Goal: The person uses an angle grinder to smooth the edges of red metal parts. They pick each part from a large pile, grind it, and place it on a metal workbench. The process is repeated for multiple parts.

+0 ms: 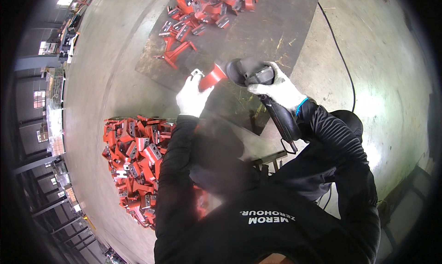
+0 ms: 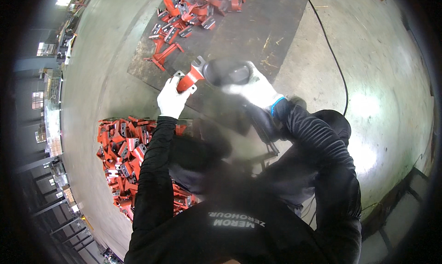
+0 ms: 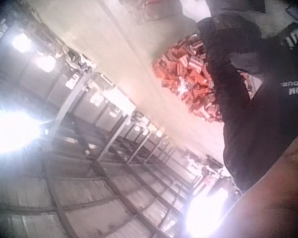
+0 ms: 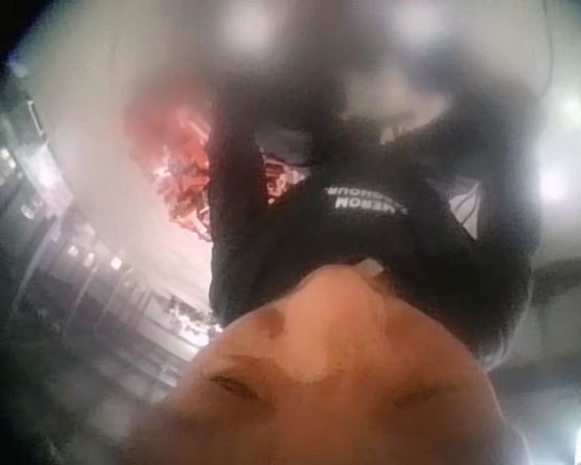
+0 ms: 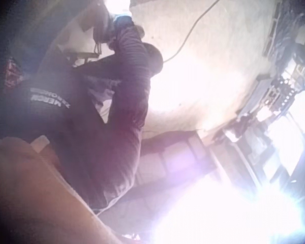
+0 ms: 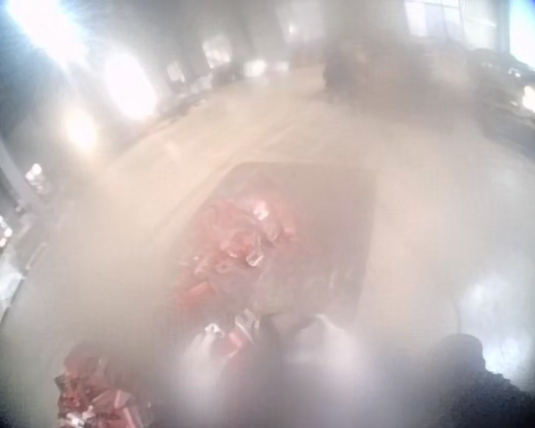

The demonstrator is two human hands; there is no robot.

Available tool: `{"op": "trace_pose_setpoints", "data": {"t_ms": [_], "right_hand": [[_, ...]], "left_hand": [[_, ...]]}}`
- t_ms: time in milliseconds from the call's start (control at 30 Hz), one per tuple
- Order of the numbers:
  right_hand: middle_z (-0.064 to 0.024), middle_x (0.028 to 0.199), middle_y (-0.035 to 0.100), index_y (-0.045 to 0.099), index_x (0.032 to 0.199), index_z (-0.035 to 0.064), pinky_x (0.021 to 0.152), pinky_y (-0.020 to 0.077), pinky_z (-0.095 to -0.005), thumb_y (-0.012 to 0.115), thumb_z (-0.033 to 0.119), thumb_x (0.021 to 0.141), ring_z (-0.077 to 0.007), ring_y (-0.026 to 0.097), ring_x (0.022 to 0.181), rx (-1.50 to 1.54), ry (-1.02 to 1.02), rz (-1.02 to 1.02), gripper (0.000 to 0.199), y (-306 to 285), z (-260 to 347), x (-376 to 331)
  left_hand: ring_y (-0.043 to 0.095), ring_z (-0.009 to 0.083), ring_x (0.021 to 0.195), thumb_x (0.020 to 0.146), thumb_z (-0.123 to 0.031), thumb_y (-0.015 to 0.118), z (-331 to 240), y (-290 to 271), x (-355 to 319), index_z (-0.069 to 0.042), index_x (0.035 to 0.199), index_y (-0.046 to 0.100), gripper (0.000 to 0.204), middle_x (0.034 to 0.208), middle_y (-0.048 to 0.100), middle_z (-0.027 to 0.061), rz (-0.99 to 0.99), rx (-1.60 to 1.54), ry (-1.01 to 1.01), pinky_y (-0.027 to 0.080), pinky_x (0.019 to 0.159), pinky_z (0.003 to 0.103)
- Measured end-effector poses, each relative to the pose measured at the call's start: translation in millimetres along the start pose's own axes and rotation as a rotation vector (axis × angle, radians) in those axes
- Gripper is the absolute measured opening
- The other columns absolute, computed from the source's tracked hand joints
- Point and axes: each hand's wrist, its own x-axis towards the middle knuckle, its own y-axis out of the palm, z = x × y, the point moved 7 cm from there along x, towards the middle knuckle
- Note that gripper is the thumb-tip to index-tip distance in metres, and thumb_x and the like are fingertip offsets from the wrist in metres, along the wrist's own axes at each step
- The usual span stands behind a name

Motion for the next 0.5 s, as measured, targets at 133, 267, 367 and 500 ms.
{"op": "trace_pose_setpoints", "data": {"t_ms": [133, 267, 367, 500], "right_hand": [[-0.0123, 0.127, 0.066, 0.042, 0.151, 0.0003, 0.093, 0.0551, -0.0338, 0.094, 0.019, 0.079, -0.0174, 0.064, 0.113, 0.073, -0.008, 0.032, 0.090, -1.8, -11.9, 5.3], [-0.0124, 0.129, 0.065, 0.043, 0.150, 0.0016, 0.094, 0.0551, -0.0347, 0.094, 0.019, 0.079, -0.0186, 0.063, 0.114, 0.101, 0.060, 0.085, 0.089, -3.4, -16.0, 1.3], [-0.0120, 0.129, 0.064, 0.044, 0.150, 0.0018, 0.093, 0.0557, -0.0343, 0.094, 0.021, 0.078, -0.0184, 0.064, 0.112, 0.034, 0.040, 0.054, 0.090, -1.7, -9.1, 0.8], [-0.0118, 0.129, 0.064, 0.044, 0.151, 0.0016, 0.092, 0.0559, -0.0332, 0.094, 0.024, 0.078, -0.0179, 0.065, 0.111, 0.015, 0.020, 0.030, 0.091, -0.1, 8.4, -0.3]], "left_hand": [[0.072, 0.0315, 0.096, 0.081, -0.039, 0.088, -8.4, 2.5, 3.5, -0.012, 0.131, 0.066, 0.061, 0.112, 0.070, 0.0099, -0.070, -0.051, -0.009, 0.058, 0.084, 0.041], [0.072, 0.0311, 0.098, 0.080, -0.039, 0.088, -7.1, -0.6, 5.8, -0.012, 0.131, 0.067, 0.061, 0.112, 0.071, 0.0101, -0.104, -0.051, -0.008, 0.058, 0.084, 0.040], [0.072, 0.0313, 0.098, 0.079, -0.040, 0.089, -5.5, 0.8, 5.1, -0.012, 0.130, 0.067, 0.063, 0.112, 0.071, 0.0102, -0.096, -0.085, -0.019, 0.057, 0.085, 0.040], [0.071, 0.0329, 0.099, 0.079, -0.033, 0.088, -11.1, -0.5, 4.2, -0.011, 0.131, 0.067, 0.060, 0.112, 0.071, 0.0107, -0.082, -0.093, -0.036, 0.057, 0.088, 0.041]]}}
